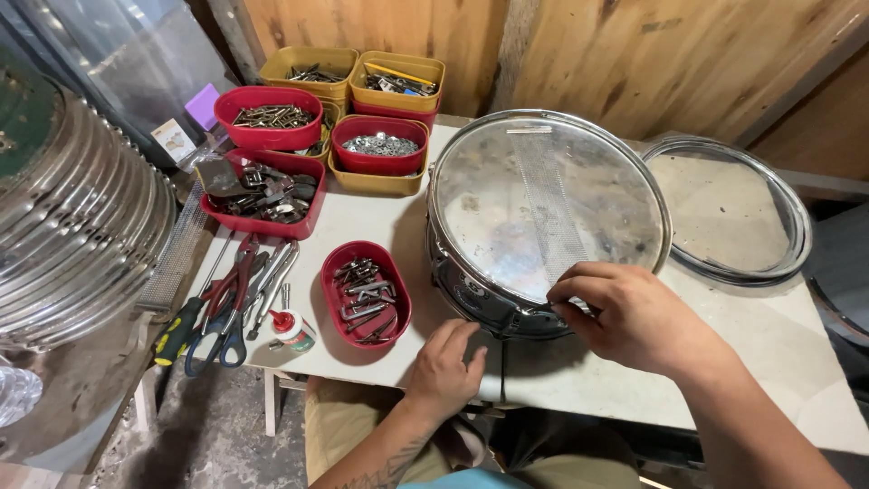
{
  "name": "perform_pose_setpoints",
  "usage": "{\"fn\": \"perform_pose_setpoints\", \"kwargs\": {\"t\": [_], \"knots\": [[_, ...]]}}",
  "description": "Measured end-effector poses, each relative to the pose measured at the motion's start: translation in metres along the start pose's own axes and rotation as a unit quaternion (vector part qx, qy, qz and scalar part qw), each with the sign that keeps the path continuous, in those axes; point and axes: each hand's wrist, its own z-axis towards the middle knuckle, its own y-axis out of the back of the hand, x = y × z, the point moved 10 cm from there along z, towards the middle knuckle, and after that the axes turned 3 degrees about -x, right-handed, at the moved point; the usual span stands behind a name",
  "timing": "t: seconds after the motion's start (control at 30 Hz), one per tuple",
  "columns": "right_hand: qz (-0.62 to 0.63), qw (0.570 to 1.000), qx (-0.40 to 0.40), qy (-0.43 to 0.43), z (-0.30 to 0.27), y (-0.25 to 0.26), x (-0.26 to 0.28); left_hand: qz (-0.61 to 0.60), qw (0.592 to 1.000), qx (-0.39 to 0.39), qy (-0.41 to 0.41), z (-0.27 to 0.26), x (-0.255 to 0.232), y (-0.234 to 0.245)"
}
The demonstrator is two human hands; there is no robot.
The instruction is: The person works on a snare drum placed on a table, using a small tool to tighten the tension rods around the drumhead. They apply glue from a small bottle to the drum hardware and tap the drumhead to check the tension.
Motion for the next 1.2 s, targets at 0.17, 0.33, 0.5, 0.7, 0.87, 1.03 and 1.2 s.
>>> {"fn": "perform_pose_setpoints", "kwargs": {"t": [0.17,0.33,0.5,0.7,0.87,1.03,1.2], "knots": [[-0.011,1.000,-0.003,0.000,0.000,-0.007,-0.001,0.002,1.000,0.001,-0.004,-0.004,0.002,-0.004],[-0.033,0.999,0.028,-0.019,-0.002,-0.022,-0.014,0.001,1.000,0.008,0.000,-0.007,0.005,-0.007],[-0.061,0.993,0.086,-0.048,0.001,-0.042,-0.025,0.004,1.000,0.011,0.001,-0.008,0.007,-0.006],[-0.072,0.988,0.130,-0.045,0.005,-0.060,-0.028,0.007,1.000,0.023,0.010,-0.008,0.008,-0.006],[-0.058,0.990,0.121,-0.047,0.005,-0.059,-0.031,0.014,1.000,0.021,0.010,-0.007,0.008,-0.002],[-0.050,0.989,0.120,-0.065,0.003,-0.058,-0.033,0.022,0.997,0.063,0.042,-0.006,0.013,-0.007],[-0.035,0.991,0.108,-0.065,0.002,-0.058,-0.035,0.026,0.998,0.039,0.029,-0.008,0.017,-0.010]]}}
